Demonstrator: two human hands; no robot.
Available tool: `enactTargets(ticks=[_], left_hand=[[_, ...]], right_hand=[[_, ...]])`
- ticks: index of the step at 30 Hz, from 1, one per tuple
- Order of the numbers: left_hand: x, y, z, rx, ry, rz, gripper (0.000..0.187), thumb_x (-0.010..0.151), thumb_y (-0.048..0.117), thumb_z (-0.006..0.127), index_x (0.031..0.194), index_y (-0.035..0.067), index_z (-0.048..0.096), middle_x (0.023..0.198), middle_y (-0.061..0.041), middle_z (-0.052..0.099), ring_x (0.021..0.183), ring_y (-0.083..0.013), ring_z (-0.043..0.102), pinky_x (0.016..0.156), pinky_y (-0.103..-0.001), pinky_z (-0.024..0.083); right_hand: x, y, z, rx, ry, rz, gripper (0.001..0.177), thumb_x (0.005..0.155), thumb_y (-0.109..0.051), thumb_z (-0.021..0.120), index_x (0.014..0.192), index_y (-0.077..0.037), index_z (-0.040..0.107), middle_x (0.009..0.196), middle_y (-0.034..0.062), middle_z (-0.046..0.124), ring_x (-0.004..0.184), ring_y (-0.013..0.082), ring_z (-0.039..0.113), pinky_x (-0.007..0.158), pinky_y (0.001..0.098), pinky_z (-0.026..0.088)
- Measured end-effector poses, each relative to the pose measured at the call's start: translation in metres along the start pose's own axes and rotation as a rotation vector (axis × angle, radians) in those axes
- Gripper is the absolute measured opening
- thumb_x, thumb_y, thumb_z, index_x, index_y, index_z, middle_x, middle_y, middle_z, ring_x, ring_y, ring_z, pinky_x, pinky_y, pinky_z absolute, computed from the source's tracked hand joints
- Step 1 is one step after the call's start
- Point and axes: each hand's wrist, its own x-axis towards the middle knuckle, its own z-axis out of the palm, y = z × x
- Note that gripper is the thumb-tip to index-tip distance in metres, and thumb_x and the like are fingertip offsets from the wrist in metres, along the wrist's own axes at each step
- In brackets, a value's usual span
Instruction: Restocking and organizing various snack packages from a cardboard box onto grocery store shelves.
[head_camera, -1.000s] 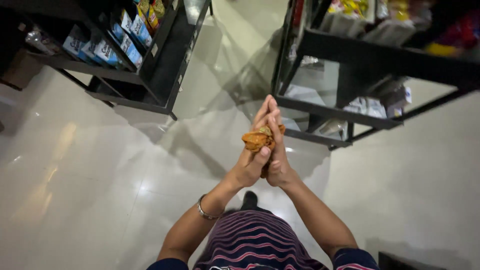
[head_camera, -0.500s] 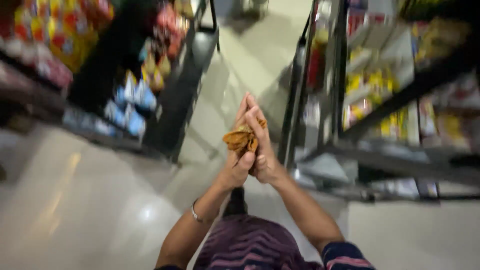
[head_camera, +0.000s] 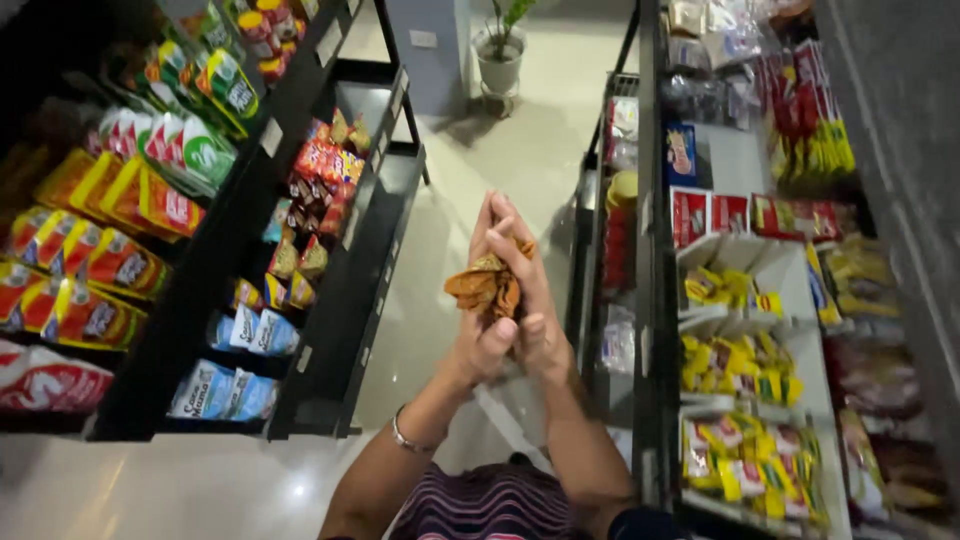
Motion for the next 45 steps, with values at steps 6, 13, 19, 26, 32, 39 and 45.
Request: enactTargets(ticks=[6, 13, 19, 26, 32, 39, 45], left_hand=[[0.021, -0.026, 0.003, -0.100, -0.078, -0.153, 0.114, 0.088, 0.062, 0.073, 0.167, 0.004, 0.015, 0.173, -0.018, 0.015, 0.160, -0.0292, 0.021, 0.131, -0.043, 0.024], [0.057, -0.021, 0.044, -0.059, -0.166, -0.039, 0.103, 0.095, 0.063, 0.067, 0.167, 0.003, 0.022, 0.178, -0.012, 0.006, 0.162, -0.0245, 0.019, 0.132, -0.038, 0.023], [0.067, -0.033, 0.058, 0.155, -0.161, 0.064, 0.085, 0.105, 0.055, 0.055, 0.168, 0.007, 0.022, 0.173, -0.016, 0.013, 0.162, -0.0274, 0.018, 0.134, -0.037, 0.019], [0.087, -0.024, 0.069, 0.163, -0.341, 0.247, 0.069, 0.114, 0.047, 0.048, 0.168, 0.015, 0.019, 0.173, -0.012, 0.009, 0.163, -0.0269, 0.009, 0.136, -0.037, 0.008], [0.088, -0.017, 0.070, 0.153, -0.348, 0.262, 0.069, 0.114, 0.048, 0.047, 0.168, 0.015, 0.019, 0.173, -0.015, 0.008, 0.163, -0.0298, 0.010, 0.135, -0.041, 0.010], [0.093, -0.016, 0.065, 0.121, -0.364, 0.273, 0.069, 0.113, 0.047, 0.048, 0.167, 0.014, 0.021, 0.172, -0.017, 0.011, 0.163, -0.0313, 0.011, 0.135, -0.042, 0.011], [0.095, -0.011, 0.060, 0.156, -0.395, 0.241, 0.070, 0.113, 0.048, 0.048, 0.166, 0.012, 0.020, 0.175, -0.020, 0.011, 0.163, -0.0334, 0.011, 0.135, -0.044, 0.011]], right_hand=[[0.028, -0.001, -0.027, -0.105, 0.065, -0.045, 0.081, 0.107, -0.073, 0.029, 0.157, -0.012, 0.046, 0.171, 0.0227, 0.030, 0.160, 0.0401, 0.027, 0.134, 0.0527, 0.020], [0.046, 0.007, -0.063, -0.167, 0.153, -0.133, 0.079, 0.108, -0.073, 0.025, 0.154, -0.014, 0.052, 0.164, 0.0207, 0.039, 0.157, 0.0371, 0.036, 0.130, 0.0500, 0.024], [0.047, 0.010, -0.082, -0.146, 0.208, -0.056, 0.083, 0.108, -0.075, 0.024, 0.154, -0.012, 0.051, 0.162, 0.0223, 0.043, 0.155, 0.0378, 0.040, 0.130, 0.0504, 0.024], [0.051, -0.014, -0.080, -0.179, 0.326, -0.176, 0.077, 0.111, -0.069, 0.024, 0.157, -0.011, 0.043, 0.165, 0.0174, 0.038, 0.153, 0.0327, 0.035, 0.132, 0.0468, 0.023], [0.047, -0.014, -0.082, -0.132, 0.320, -0.147, 0.080, 0.111, -0.069, 0.026, 0.161, -0.007, 0.038, 0.167, 0.0247, 0.031, 0.156, 0.0393, 0.030, 0.131, 0.0529, 0.020], [0.047, -0.012, -0.080, -0.168, 0.346, -0.163, 0.077, 0.111, -0.070, 0.028, 0.155, -0.008, 0.042, 0.167, 0.0236, 0.035, 0.152, 0.0375, 0.034, 0.131, 0.0508, 0.023], [0.058, -0.018, -0.072, -0.270, 0.371, -0.189, 0.076, 0.112, -0.068, 0.024, 0.158, -0.010, 0.043, 0.164, 0.0228, 0.038, 0.150, 0.0378, 0.038, 0.130, 0.0517, 0.026]])
